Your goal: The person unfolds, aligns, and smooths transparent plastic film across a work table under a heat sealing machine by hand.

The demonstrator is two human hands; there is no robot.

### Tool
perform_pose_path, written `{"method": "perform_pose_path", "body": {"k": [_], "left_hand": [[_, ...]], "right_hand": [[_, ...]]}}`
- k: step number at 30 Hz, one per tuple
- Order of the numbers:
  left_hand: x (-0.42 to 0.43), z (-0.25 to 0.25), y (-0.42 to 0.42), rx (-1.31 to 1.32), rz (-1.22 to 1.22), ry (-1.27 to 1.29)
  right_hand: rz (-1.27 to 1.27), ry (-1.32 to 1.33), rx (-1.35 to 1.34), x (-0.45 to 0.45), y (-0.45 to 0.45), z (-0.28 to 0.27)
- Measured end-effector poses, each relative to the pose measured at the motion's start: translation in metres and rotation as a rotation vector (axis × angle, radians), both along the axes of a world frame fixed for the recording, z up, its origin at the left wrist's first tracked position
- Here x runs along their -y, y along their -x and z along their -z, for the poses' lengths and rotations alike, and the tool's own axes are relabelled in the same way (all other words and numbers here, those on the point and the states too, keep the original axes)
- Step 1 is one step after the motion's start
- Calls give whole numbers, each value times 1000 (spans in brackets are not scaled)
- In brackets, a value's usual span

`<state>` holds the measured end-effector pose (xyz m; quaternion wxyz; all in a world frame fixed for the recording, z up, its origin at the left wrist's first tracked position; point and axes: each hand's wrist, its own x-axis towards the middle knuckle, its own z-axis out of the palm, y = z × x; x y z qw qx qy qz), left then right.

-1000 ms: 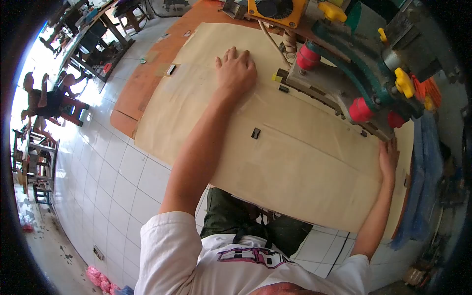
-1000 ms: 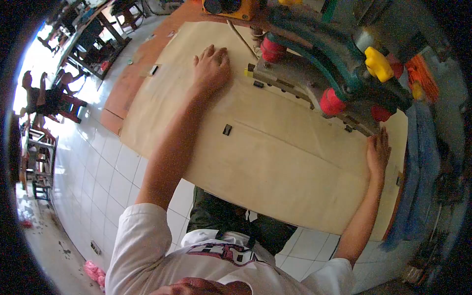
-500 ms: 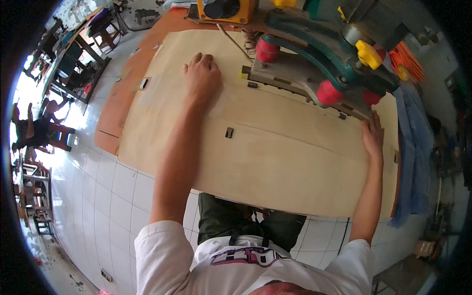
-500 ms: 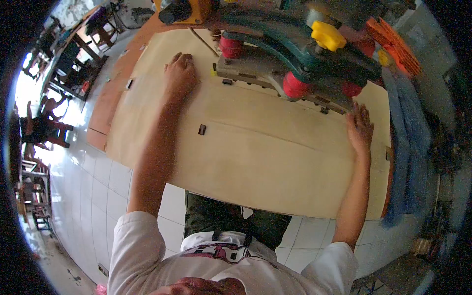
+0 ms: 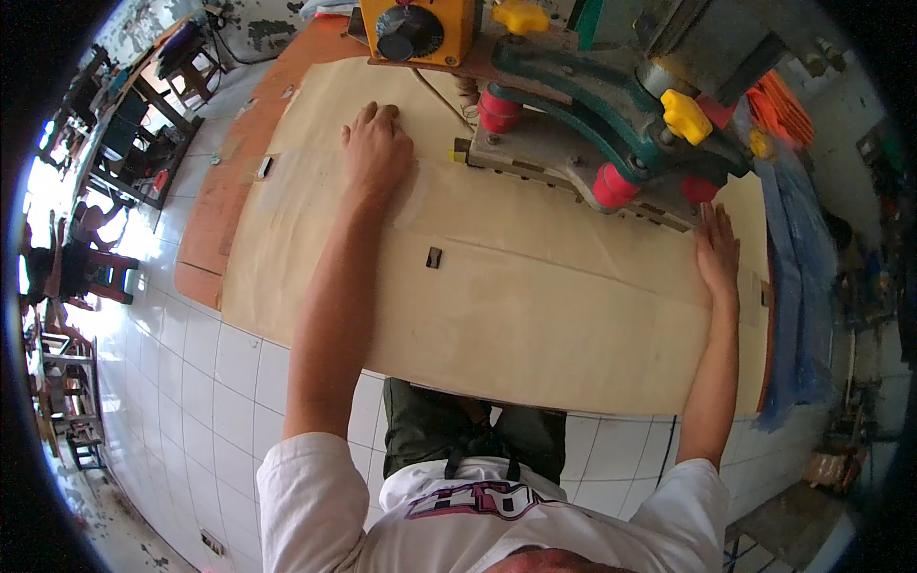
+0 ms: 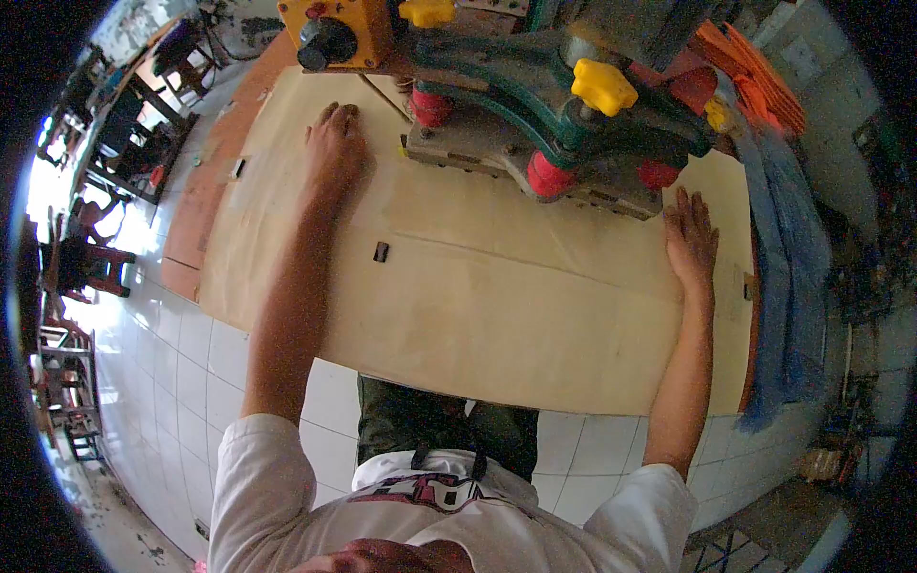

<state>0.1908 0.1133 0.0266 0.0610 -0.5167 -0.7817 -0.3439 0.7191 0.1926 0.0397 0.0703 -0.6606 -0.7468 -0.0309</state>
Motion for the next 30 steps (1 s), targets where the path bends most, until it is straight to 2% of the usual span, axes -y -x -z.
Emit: {"method": "perform_pose_path", "body": {"k": [5,8,15,18,23,26,30], "left_hand": [[0,2,0,-77,14,-35],[-2,0,0,-54,16,83],[-6,4,3,6,6,32],[-10,15,11,-150,22,-97],[-3,0,4,-1,41,30],[-14,18,21,-130,39,110],[-16,20,26,-57,88,66]], "right_hand": [[21,11,-6,0,1,-2],[10,20,-16,2,1,-5],[8,12,48,-1,-2,0],[-8,-8,79,-3,-2,0],[15,5,38,-2,-1,-3],[-4,-18,-7,-1,0,-5],[25,-15,-16,1,2,-5]]}}
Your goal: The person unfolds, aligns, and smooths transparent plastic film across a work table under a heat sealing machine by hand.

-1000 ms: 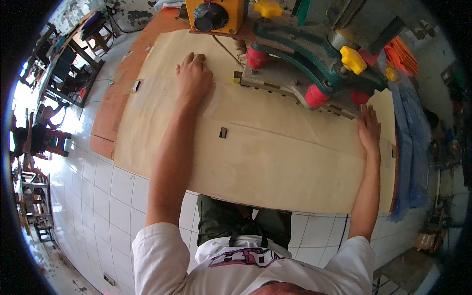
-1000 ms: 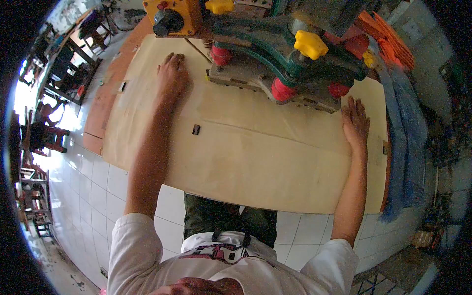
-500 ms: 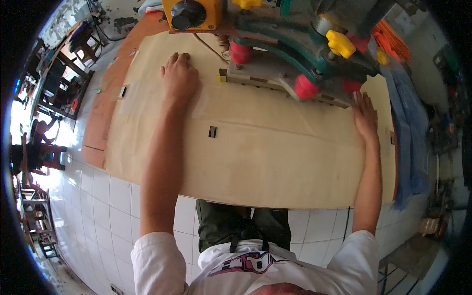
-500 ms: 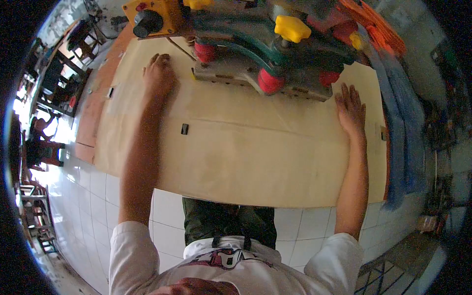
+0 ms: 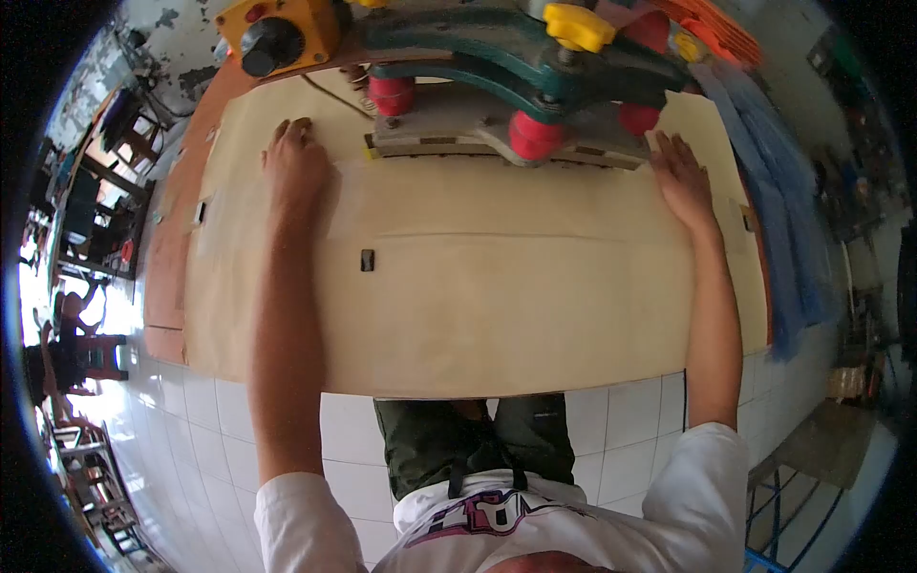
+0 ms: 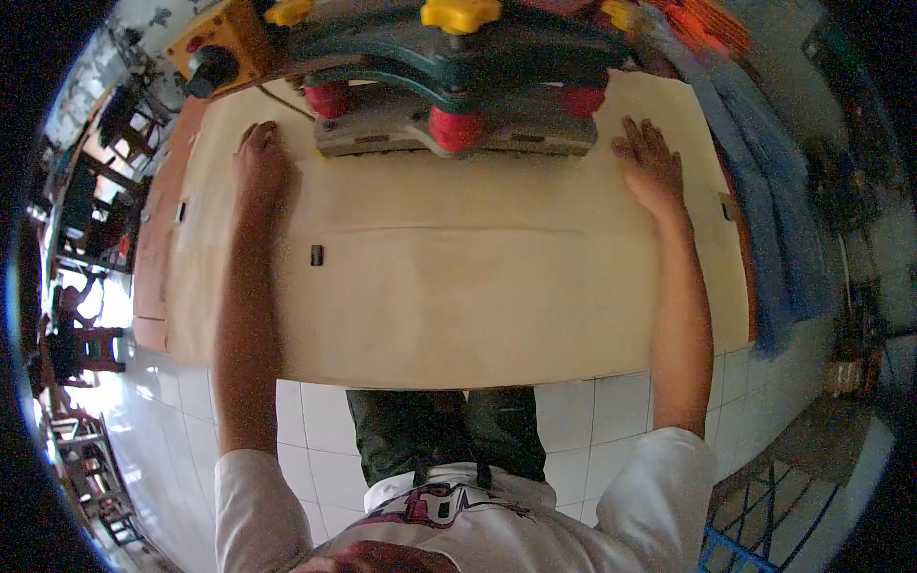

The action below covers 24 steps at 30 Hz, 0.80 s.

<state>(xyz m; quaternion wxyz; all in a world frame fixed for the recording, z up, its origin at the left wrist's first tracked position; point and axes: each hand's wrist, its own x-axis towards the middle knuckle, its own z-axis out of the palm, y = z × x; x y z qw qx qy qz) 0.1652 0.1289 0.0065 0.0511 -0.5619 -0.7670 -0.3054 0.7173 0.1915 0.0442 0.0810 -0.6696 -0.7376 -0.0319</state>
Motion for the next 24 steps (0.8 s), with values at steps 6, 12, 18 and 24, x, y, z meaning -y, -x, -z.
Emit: {"method": "perform_pose_path", "body": {"k": [6,12,18,24], "left_hand": [[-9,16,19,-134,8,7],[-6,5,10,54,-11,-30],[-6,8,11,1,-4,-66],[-8,10,14,-23,-15,-36]], "right_hand": [[-5,-13,-10,0,0,3],[8,-1,-20,0,2,1],[2,-3,-33,1,2,0],[6,-11,-6,0,1,1]]}}
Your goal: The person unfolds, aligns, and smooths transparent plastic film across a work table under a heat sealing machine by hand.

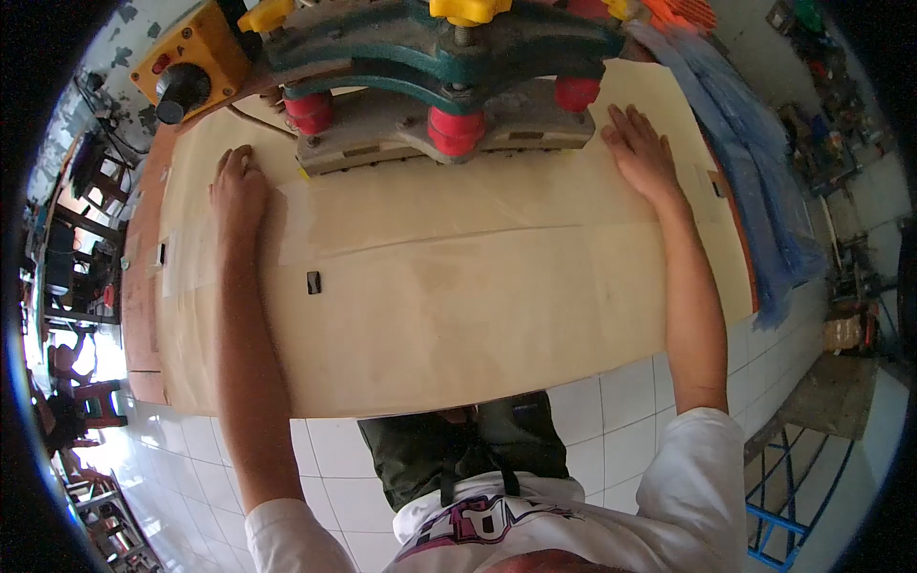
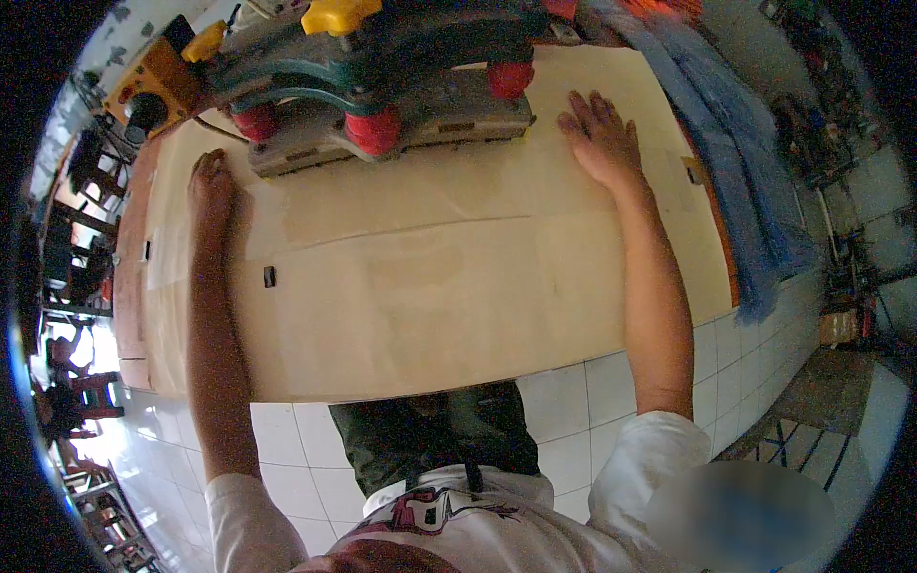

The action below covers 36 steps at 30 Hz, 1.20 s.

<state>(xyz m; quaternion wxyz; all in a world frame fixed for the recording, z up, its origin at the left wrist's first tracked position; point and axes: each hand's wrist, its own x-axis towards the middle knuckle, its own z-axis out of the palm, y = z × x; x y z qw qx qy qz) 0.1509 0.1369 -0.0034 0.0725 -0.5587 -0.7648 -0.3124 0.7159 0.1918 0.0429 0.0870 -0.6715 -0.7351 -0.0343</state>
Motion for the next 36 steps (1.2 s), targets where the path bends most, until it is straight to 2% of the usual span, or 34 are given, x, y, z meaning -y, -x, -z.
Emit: {"method": "perform_pose_path", "body": {"k": [6,8,12,14,15,18,21,23,27,29,32,36], "left_hand": [[1,0,3,33,23,24],[-4,14,14,-164,78,21],[-11,26,27,-211,56,-31],[5,-4,-9,5,-7,-24],[9,-14,-15,109,-5,-6],[9,-10,-13,70,-21,-16],[4,4,-2,-156,42,-109],[22,-33,-31,262,13,-129],[29,-41,-30,317,40,-181],[28,-45,-30,424,17,-177],[29,-48,-34,416,-14,-305],[26,-46,-27,317,-27,-323]], "right_hand": [[-20,-33,45,-2,-4,5],[-43,-40,29,-4,-5,8],[-105,-28,123,-2,-6,-1],[-154,-10,151,-3,-8,2],[-101,-19,99,-7,-10,6],[-38,-14,41,-10,-11,9],[-19,9,25,-10,-8,5],[-23,21,16,-10,-6,2],[-22,14,17,-8,-6,3],[-23,20,16,-11,-10,4],[-56,-2,-12,-17,-16,7],[-76,-16,-127,-16,-18,6]]}}
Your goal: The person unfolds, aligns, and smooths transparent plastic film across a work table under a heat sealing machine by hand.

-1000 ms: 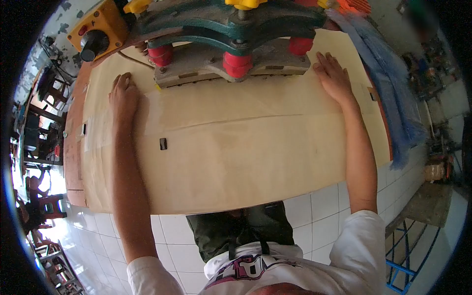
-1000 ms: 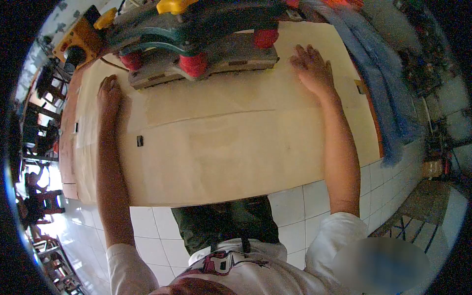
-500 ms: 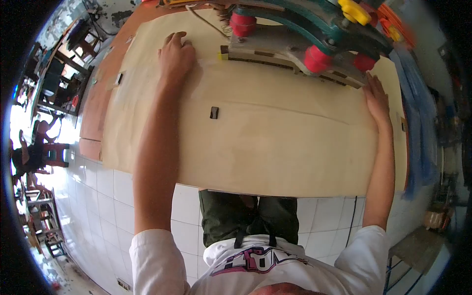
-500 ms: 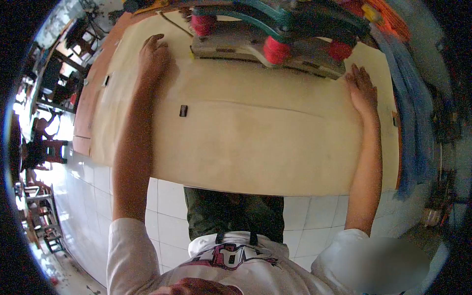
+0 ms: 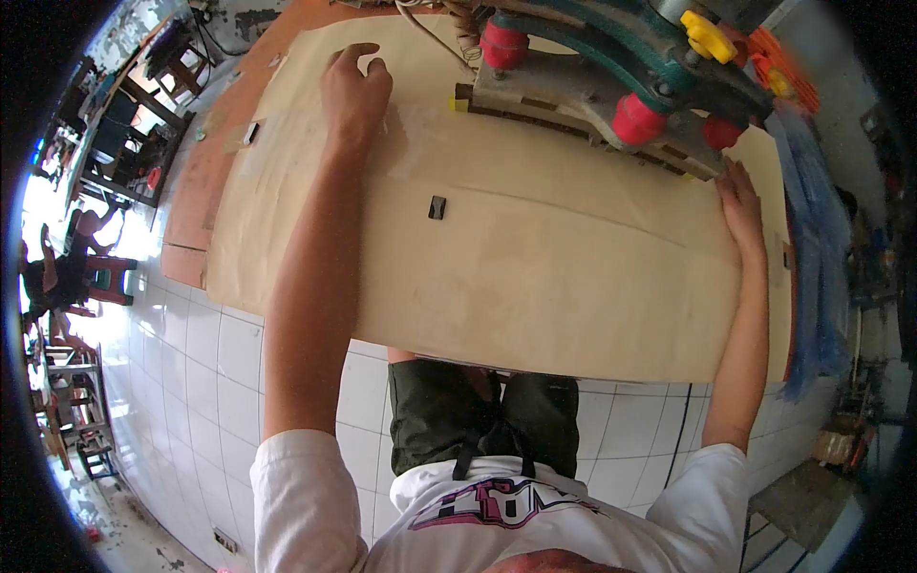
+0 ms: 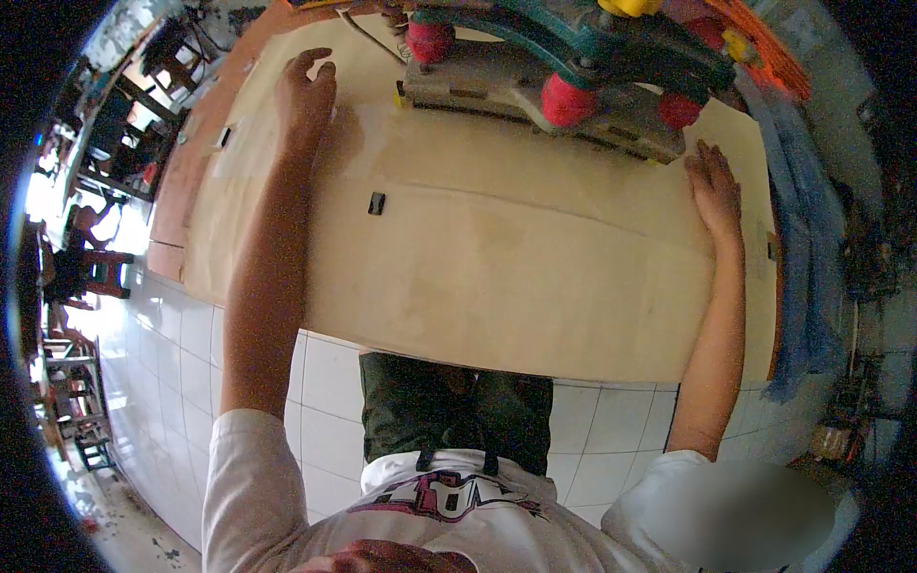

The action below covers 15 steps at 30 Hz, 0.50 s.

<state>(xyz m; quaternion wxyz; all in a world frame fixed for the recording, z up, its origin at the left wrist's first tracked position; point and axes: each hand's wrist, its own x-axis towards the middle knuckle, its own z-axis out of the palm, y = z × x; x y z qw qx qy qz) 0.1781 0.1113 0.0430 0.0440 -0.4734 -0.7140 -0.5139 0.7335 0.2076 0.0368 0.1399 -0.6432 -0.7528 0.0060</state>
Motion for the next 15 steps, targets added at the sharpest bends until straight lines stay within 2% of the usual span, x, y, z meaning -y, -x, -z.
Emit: {"method": "perform_pose_path", "body": {"k": [3,5,6,7,8,10,11,13,15], "left_hand": [[4,-2,-3,-37,0,46],[6,-7,-9,40,-20,99],[4,-1,-5,39,-17,100],[0,7,0,-82,-34,70],[-8,11,6,-204,-52,31],[-6,9,3,-230,-54,40],[-4,8,1,-255,-60,55],[0,5,-3,-258,-60,70],[1,4,-5,-260,-56,83]], "right_hand": [[-31,-46,-90,0,-1,1],[-32,-68,-136,4,3,-1],[-45,-49,-295,8,4,-3],[-56,-39,-455,9,4,-6],[-54,-53,-458,9,4,-11],[2,-123,-573,15,-1,-16],[7,-129,-572,15,-5,-18],[110,-377,-508,13,-11,-23],[155,-452,-535,16,-14,-27]]}}
